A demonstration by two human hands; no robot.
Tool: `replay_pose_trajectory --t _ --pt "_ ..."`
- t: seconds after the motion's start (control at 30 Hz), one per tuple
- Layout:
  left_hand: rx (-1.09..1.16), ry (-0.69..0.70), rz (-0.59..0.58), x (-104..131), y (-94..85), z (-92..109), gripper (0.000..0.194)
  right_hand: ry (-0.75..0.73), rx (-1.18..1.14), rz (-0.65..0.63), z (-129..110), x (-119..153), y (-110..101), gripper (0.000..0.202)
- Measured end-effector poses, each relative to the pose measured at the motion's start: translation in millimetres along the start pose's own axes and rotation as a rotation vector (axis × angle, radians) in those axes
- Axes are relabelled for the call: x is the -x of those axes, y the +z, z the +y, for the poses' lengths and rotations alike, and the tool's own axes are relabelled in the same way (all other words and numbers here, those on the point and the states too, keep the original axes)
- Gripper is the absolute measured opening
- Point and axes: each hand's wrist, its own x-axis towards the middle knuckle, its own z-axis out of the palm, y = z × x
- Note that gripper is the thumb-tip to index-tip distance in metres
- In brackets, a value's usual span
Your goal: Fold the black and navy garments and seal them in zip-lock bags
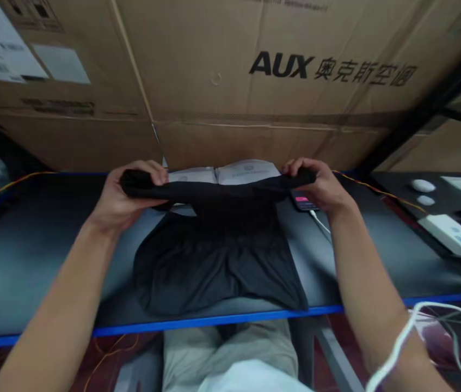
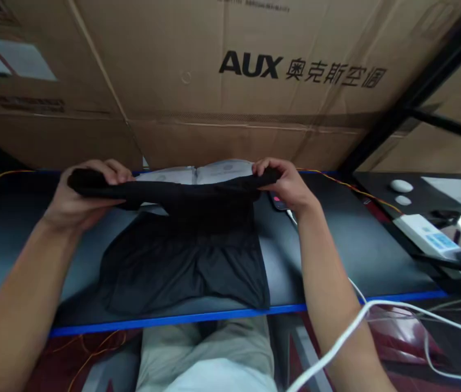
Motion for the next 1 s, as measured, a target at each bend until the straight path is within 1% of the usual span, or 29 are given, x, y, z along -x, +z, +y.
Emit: replay_pose_trajectory --t 0.03,0.07,0.1,0.17,0.2,0.23,0.27,0.3,0.37,0.4,0.47,0.53,0.63,0.67,0.7,0.73,0.8,0.83,0.87,0.9,0.93,1.0 --pt "-0.034 0.008 -0.082 1 -3.1 5 0.021 -0.001 0.027 -0.043 -4 2 -5 0.032" --pt "-0.07 -0.023 -0.203 1 -6.2 10 0.021 0.009 0.066 -0.122 -8 4 -10 0.033" --pt "-0.099 -0.094 -0.363 2 -9.0 14 0.024 0.031 0.105 -0.237 -12 6 -14 0.034" --pt "-0.121 -0.312 -0.737 2 -11.3 21 0.04 0.117 0.144 -0.577 -18 9 -21 0.04" --pt "-0.129 -0.411 -0.891 2 -10.1 21 0.048 0.166 0.132 -0.728 -20 10 -22 0.047" --pt "-0.159 -0.479 -0.992 2 -7.1 19 0.052 0.218 0.109 -0.841 -21 10 -22 0.054" --pt "-0.225 -0.503 -1.035 3 -2.7 15 0.053 0.267 0.089 -0.908 -20 10 -19 0.058" --pt "-0.326 -0.487 -1.031 4 2.8 9 0.05 0.321 0.088 -0.945 -18 10 -15 0.06" --pt "-0.589 -0.395 -0.931 8 15.1 -5 0.046 0.442 0.147 -0.983 -12 9 -1 0.057" --pt "-0.707 -0.349 -0.9 11 20.8 -12 0.046 0.515 0.206 -1.01 -7 8 8 0.056" --pt "-0.85 -0.293 -0.905 15 29.2 -23 0.041 0.601 0.31 -1.052 2 9 25 0.055" --pt "-0.868 -0.274 -0.958 17 32.9 -27 0.032 0.623 0.416 -1.087 9 10 39 0.055" --pt "-0.773 -0.234 -0.975 15 31.2 -20 0.022 0.591 0.476 -1.132 12 12 51 0.05" --pt "-0.719 -0.226 -0.98 14 29.5 -15 0.022 0.561 0.477 -1.118 11 12 52 0.047" --pt "-0.649 -0.229 -1.0 12 27.7 -9 0.021 0.52 0.483 -1.076 10 11 53 0.044" --pt "-0.561 -0.243 -1.038 12 26.1 -4 0.019 0.467 0.5 -1.005 9 10 52 0.041" --pt "-0.385 -0.29 -1.113 10 23.8 5 0.02 0.336 0.602 -0.814 8 8 47 0.037" --pt "-0.334 -0.311 -1.117 10 23.6 7 0.021 0.27 0.686 -0.727 9 6 44 0.036" --pt "-0.328 -0.326 -1.085 10 24.0 6 0.022 0.218 0.77 -0.666 10 5 41 0.036" --pt "-0.362 -0.34 -1.027 10 25.1 4 0.023 0.185 0.839 -0.634 11 4 37 0.037" --pt "-0.413 -0.357 -0.959 10 26.6 0 0.025 0.177 0.89 -0.632 13 3 34 0.036" --pt "-0.503 -0.416 -0.845 11 30.3 -14 0.034 0.21 0.933 -0.674 16 1 27 0.034"
